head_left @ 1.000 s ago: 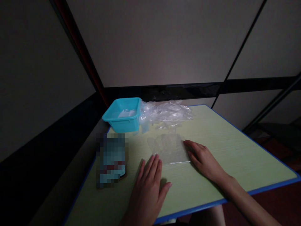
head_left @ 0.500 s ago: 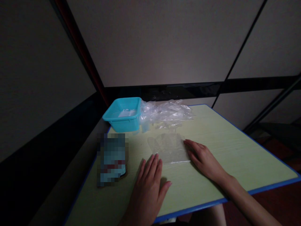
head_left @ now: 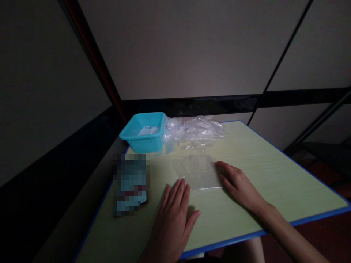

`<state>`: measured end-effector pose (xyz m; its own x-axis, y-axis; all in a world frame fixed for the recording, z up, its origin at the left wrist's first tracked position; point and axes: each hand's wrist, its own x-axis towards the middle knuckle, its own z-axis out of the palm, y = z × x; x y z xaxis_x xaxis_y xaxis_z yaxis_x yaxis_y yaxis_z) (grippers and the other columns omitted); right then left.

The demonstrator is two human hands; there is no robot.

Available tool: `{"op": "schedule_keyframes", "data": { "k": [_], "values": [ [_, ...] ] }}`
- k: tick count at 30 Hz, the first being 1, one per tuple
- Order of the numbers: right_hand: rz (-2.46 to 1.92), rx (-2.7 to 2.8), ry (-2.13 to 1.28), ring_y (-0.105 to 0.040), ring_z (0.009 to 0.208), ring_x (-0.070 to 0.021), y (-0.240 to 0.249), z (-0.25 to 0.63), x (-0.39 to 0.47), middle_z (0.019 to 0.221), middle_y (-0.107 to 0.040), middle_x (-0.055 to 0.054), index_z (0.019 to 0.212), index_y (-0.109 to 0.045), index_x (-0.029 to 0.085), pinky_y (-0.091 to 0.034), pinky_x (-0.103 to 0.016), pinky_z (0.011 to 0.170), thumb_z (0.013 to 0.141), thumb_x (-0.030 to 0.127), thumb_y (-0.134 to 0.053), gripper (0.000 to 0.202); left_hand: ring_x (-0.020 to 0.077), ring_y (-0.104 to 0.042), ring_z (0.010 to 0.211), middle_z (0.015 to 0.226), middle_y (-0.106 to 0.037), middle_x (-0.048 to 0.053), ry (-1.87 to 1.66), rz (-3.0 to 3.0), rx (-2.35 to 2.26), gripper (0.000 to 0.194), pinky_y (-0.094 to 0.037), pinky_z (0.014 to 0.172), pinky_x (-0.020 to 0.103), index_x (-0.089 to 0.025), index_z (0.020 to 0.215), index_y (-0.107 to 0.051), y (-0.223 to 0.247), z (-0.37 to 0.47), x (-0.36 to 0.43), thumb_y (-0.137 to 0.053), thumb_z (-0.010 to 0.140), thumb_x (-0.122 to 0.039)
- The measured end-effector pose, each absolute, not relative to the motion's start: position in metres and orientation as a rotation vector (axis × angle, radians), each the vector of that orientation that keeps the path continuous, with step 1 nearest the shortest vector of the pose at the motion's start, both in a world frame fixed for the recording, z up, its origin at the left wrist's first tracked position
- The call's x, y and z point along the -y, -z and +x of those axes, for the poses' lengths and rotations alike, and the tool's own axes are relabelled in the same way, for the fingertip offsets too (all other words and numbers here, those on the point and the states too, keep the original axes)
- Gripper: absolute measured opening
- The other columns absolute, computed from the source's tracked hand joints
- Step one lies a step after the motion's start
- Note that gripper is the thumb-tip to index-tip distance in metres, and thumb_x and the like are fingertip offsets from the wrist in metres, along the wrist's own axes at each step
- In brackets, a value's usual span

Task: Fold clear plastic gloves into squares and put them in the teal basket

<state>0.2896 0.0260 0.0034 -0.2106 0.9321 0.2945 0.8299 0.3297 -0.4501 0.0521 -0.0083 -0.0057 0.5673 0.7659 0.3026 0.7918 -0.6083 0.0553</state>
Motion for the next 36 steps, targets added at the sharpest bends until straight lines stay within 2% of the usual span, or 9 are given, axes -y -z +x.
{"op": "schedule_keyframes", "data": {
  "k": [7,14,19,22,25,30,36],
  "values": [
    [-1.549,2.070,-0.269,-0.052,0.107,-0.0216,-0.004,0.289,-0.025,0.115,-0.056,-0.011,0.121,-0.043,0.013,-0.040,-0.038,0.094,0.083,0.016,-0.039,0.038,0.0257,-0.032,0.127,0.138,-0.036,0.013,0.502,-2.734,1.354,0.050,-0.031,0.101,0.049,-0.011,0.130,-0.034,0.004,0.052,0.008,-0.040,0.088,-0.036],
    [-1.542,2.066,-0.264,-0.052,0.106,-0.0215,-0.004,0.290,-0.025,0.115,-0.057,-0.012,0.121,-0.043,0.012,-0.041,-0.039,0.094,0.084,0.017,-0.038,0.038,0.0230,-0.037,0.124,0.135,-0.041,0.012,0.740,-2.743,1.477,0.051,-0.035,0.100,0.045,-0.015,0.135,-0.022,0.003,0.051,0.009,-0.039,0.088,-0.028],
    [-1.539,2.071,-0.214,-0.050,0.110,-0.0216,-0.004,0.290,-0.025,0.120,-0.054,-0.014,0.123,-0.043,0.009,-0.040,-0.040,0.096,0.084,0.019,-0.038,0.040,0.0238,-0.041,0.121,0.132,-0.045,0.010,0.909,-2.666,1.599,0.047,-0.040,0.096,0.043,-0.019,0.132,-0.030,0.009,0.049,0.006,-0.041,0.087,-0.026],
    [-1.502,2.158,-0.159,-0.044,0.119,-0.0210,-0.007,0.286,-0.016,0.128,-0.048,-0.013,0.126,-0.042,0.010,-0.034,-0.042,0.102,0.087,0.020,-0.035,0.041,0.0238,-0.040,0.122,0.132,-0.045,0.010,0.874,-2.654,1.559,0.044,-0.037,0.099,0.045,-0.019,0.129,-0.035,0.011,0.048,0.005,-0.042,0.086,-0.025],
    [-1.442,2.356,-0.116,-0.033,0.127,-0.0216,-0.010,0.276,0.001,0.137,-0.037,-0.010,0.134,-0.032,0.014,-0.025,-0.047,0.106,0.089,0.028,-0.037,0.048,0.0232,-0.034,0.126,0.137,-0.039,0.010,0.746,-2.722,1.445,0.049,-0.032,0.103,0.045,-0.016,0.133,-0.030,0.009,0.049,0.007,-0.042,0.086,-0.026],
    [-1.357,2.559,-0.080,-0.018,0.132,-0.0238,-0.012,0.263,0.022,0.144,-0.019,-0.011,0.140,-0.010,0.012,-0.023,-0.046,0.106,0.088,0.043,-0.038,0.067,0.0239,-0.024,0.130,0.143,-0.025,0.010,0.514,-2.858,1.259,0.062,-0.030,0.104,0.043,-0.014,0.137,-0.021,0.004,0.051,0.010,-0.047,0.084,-0.030],
    [-1.338,2.597,-0.032,-0.015,0.132,-0.0250,-0.008,0.265,0.022,0.144,-0.012,-0.014,0.140,-0.007,0.008,-0.026,-0.042,0.105,0.086,0.051,-0.038,0.076,0.0251,-0.023,0.130,0.143,-0.022,0.012,0.446,-2.844,1.197,0.067,-0.034,0.102,0.041,-0.012,0.138,-0.019,0.002,0.052,0.010,-0.050,0.083,-0.034]
  ]
}}
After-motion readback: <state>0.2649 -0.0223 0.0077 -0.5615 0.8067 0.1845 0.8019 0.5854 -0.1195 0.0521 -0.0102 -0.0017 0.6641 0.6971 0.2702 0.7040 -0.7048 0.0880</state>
